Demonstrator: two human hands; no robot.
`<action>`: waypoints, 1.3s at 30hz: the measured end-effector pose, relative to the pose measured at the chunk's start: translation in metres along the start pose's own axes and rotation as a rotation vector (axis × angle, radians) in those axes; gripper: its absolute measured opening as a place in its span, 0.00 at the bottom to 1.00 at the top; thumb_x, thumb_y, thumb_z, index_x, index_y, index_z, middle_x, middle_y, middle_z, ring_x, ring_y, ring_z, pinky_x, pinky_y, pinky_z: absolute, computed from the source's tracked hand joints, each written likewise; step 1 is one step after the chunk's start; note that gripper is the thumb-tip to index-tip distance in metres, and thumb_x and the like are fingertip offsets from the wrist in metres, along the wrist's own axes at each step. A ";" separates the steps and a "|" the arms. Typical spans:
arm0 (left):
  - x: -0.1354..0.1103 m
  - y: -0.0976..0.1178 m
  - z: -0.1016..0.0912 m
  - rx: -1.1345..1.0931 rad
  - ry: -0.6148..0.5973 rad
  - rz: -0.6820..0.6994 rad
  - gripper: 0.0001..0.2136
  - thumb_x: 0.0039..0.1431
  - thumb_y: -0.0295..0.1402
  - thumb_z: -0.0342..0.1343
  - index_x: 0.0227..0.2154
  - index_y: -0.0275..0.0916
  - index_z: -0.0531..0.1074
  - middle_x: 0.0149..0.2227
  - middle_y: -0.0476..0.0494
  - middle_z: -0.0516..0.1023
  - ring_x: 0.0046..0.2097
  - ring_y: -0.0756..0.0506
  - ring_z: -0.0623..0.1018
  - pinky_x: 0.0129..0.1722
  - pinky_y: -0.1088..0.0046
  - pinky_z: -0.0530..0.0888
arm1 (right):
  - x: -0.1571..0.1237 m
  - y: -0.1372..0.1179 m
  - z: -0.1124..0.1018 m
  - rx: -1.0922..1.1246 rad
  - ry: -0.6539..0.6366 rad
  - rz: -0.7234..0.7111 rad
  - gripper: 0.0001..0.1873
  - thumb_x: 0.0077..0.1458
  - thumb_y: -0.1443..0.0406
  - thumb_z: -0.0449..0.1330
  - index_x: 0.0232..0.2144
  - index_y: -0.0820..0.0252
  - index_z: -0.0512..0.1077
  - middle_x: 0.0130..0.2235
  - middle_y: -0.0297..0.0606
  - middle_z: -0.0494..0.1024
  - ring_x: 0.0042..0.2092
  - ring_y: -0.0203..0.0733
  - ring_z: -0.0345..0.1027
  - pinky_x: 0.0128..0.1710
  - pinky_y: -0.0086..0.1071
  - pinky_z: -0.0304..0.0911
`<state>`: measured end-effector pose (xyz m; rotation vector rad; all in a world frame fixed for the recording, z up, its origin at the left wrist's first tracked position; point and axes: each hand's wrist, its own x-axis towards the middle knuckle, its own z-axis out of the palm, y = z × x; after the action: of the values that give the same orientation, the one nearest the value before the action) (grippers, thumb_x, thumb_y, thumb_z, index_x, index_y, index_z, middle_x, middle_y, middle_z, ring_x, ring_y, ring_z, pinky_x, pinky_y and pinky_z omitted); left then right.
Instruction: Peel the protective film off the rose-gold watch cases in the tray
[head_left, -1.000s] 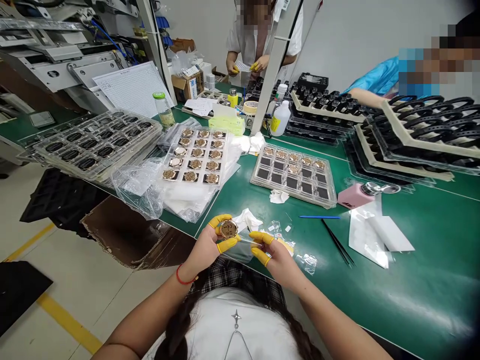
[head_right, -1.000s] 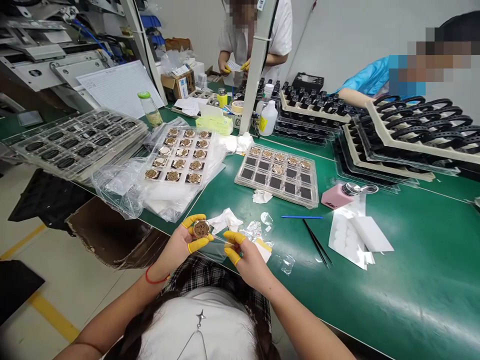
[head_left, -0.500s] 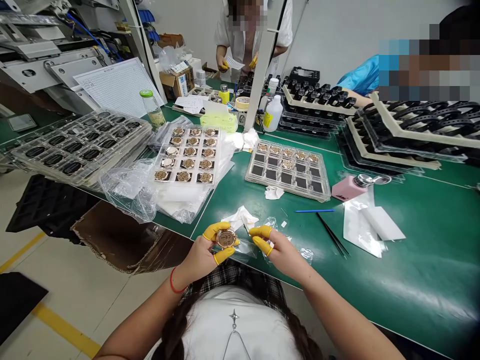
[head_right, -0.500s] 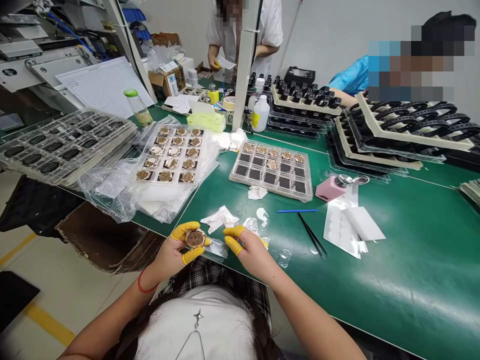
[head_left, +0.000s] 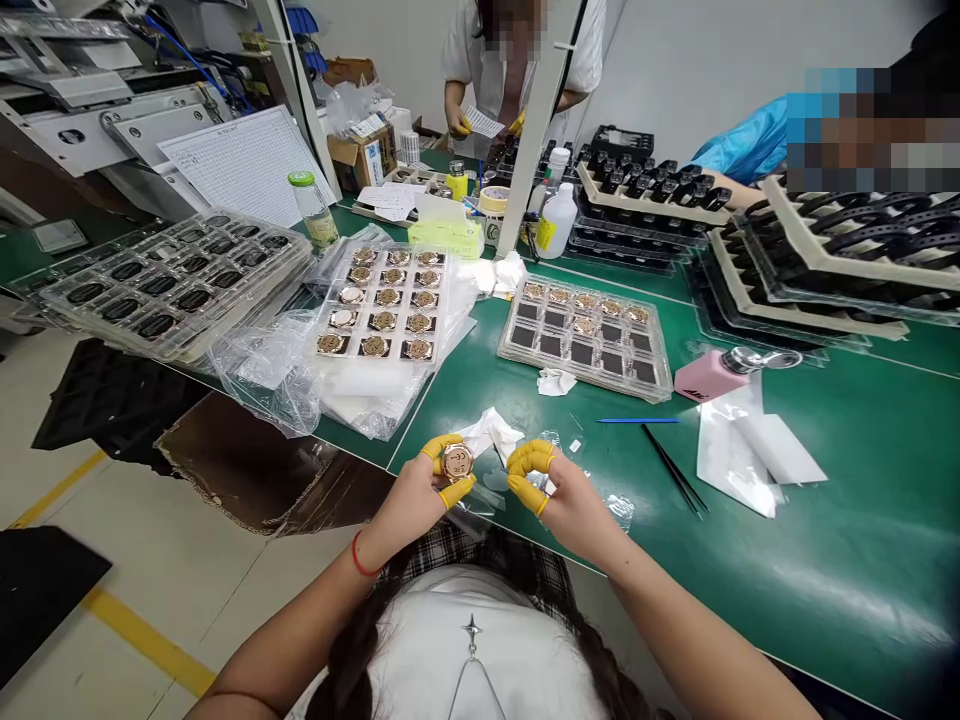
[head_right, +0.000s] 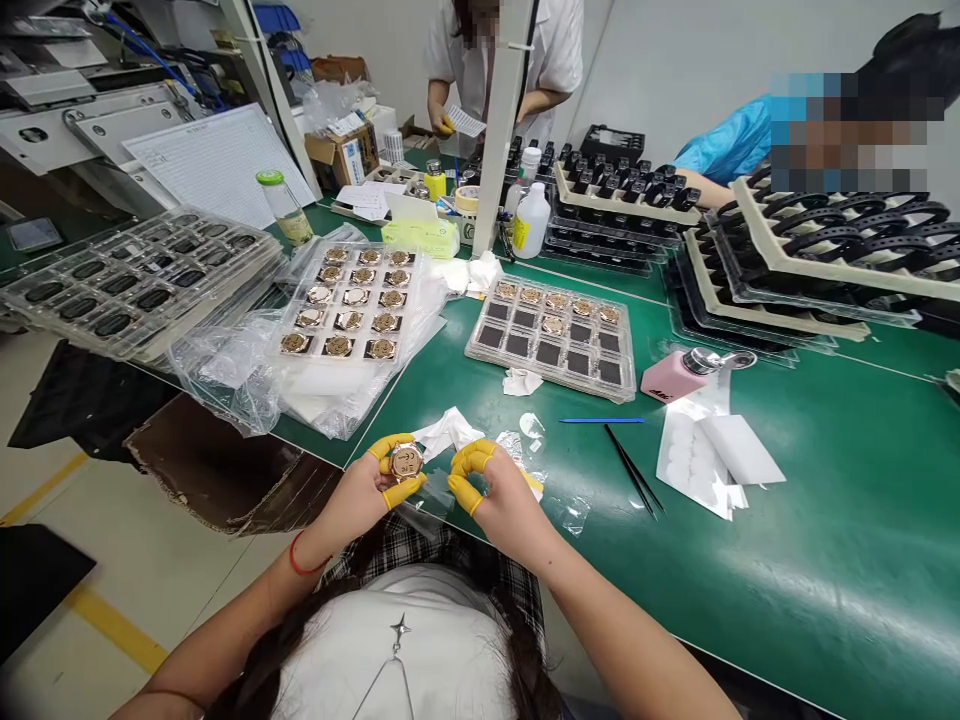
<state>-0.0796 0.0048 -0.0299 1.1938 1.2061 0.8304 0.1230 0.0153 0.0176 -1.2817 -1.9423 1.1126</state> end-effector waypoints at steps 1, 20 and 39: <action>0.000 0.000 0.001 0.003 -0.023 -0.004 0.24 0.50 0.32 0.61 0.51 0.39 0.62 0.39 0.44 0.78 0.37 0.46 0.79 0.39 0.69 0.75 | 0.001 0.000 0.002 0.077 0.021 0.036 0.06 0.54 0.64 0.55 0.26 0.58 0.67 0.40 0.38 0.73 0.44 0.42 0.65 0.47 0.39 0.58; -0.009 0.010 0.010 -0.002 -0.224 0.003 0.23 0.51 0.28 0.59 0.51 0.40 0.63 0.41 0.46 0.78 0.40 0.47 0.78 0.39 0.73 0.74 | 0.006 0.013 0.025 0.475 -0.079 0.285 0.08 0.47 0.61 0.61 0.26 0.60 0.68 0.33 0.35 0.72 0.37 0.39 0.65 0.43 0.36 0.59; -0.008 -0.016 0.019 -0.173 -0.232 -0.143 0.24 0.50 0.29 0.60 0.50 0.40 0.60 0.35 0.48 0.75 0.34 0.48 0.78 0.35 0.72 0.74 | -0.007 0.026 0.012 -0.352 0.032 0.125 0.06 0.55 0.63 0.56 0.33 0.60 0.70 0.38 0.42 0.74 0.42 0.47 0.65 0.42 0.39 0.59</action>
<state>-0.0646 -0.0112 -0.0450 1.0194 0.9963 0.6556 0.1285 0.0099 -0.0107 -1.6128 -2.1227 0.8226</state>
